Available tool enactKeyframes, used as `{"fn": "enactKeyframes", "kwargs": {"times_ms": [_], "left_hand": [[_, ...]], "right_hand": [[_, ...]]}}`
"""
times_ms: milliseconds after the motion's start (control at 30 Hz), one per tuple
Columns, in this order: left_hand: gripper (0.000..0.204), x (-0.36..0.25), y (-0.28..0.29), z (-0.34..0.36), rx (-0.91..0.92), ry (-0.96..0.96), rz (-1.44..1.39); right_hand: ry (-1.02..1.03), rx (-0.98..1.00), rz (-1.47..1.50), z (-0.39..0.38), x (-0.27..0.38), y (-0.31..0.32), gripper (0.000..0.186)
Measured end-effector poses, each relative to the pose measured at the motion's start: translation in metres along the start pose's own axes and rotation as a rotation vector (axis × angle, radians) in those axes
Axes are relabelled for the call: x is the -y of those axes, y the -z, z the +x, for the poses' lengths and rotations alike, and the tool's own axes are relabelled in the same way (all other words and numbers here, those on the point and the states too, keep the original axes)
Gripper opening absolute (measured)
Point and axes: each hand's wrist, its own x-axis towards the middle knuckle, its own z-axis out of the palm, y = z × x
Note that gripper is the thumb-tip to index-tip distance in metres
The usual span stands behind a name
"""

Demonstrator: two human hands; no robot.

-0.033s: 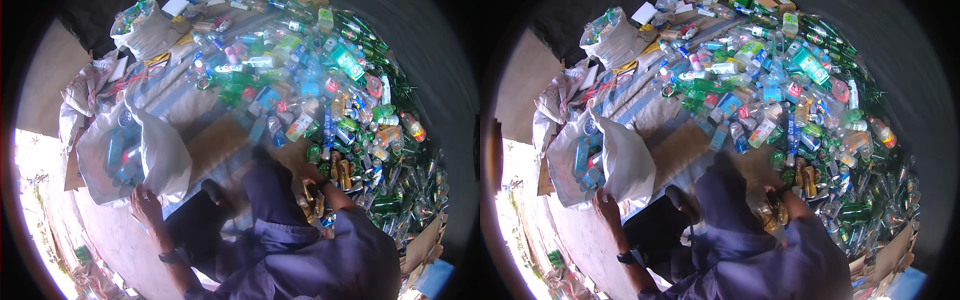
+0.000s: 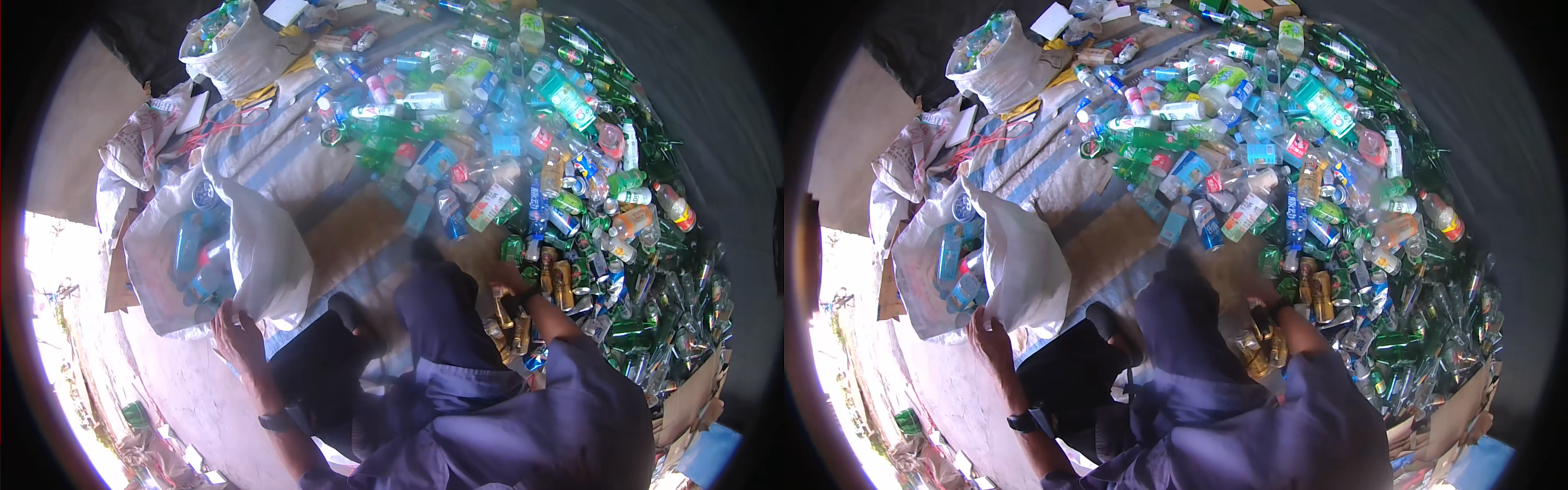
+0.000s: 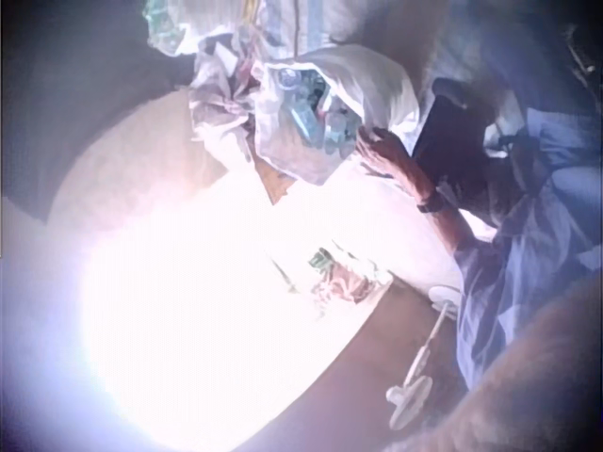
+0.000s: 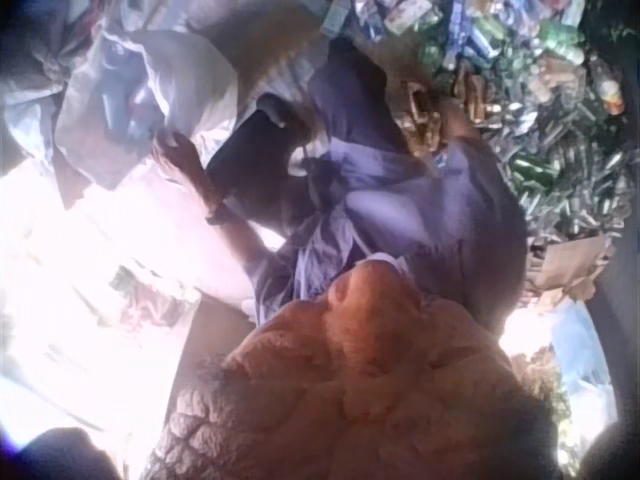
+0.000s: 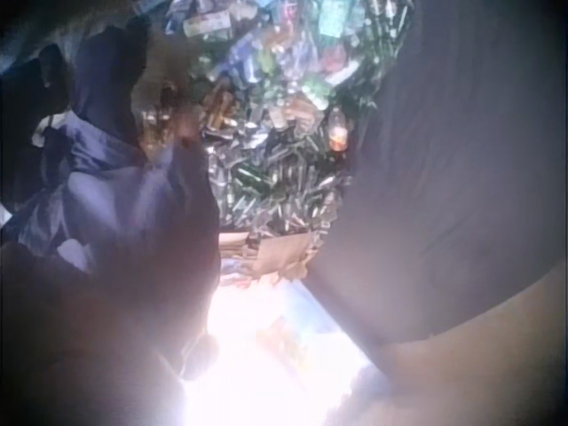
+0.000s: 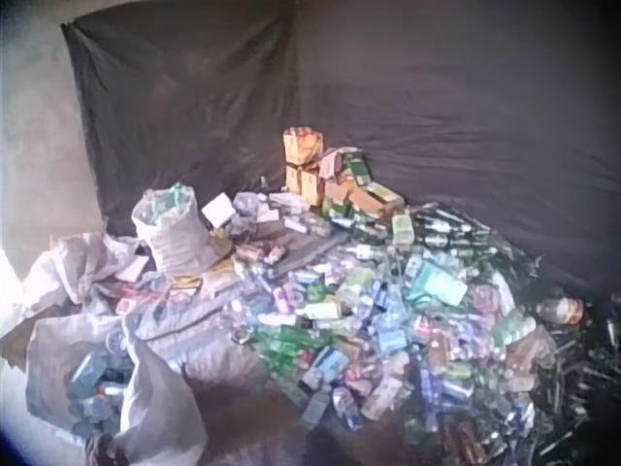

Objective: The person sits on the floor and sorts plastic bottles from a large pile into a white sack. They pick up bottles one by one, place them into the sack, and occasionally adjust the sack opening to fit more items.

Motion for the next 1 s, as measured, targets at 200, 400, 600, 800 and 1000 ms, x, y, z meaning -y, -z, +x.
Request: {"fn": "enactKeyframes", "kwargs": {"times_ms": [200, 400, 600, 800, 1000], "left_hand": [[0.032, 0.001, 0.001, 0.000, 0.055, -0.032, 0.003], [0.031, 0.004, -0.001, 0.004, 0.042, -0.081, 0.000], [0.031, 0.002, 0.000, 0.004, 0.070, -0.108, -0.014], [0.029, -0.006, 0.002, 0.007, 0.072, -0.091, -0.051], [0.027, -0.020, 0.014, 0.005, 0.019, -0.093, -0.059]], "right_hand": [[-0.035, -0.197, 0.136, 0.043, 0.079, -0.025, 0.026], [-0.075, -0.279, 0.121, 0.076, 0.103, -0.042, 0.040], [-0.113, -0.270, 0.263, 0.116, 0.088, -0.040, 0.034], [-0.095, -0.255, 0.122, 0.138, 0.071, -0.030, 0.030], [-0.195, -0.285, -0.047, 0.147, 0.081, -0.030, 0.040]]}}
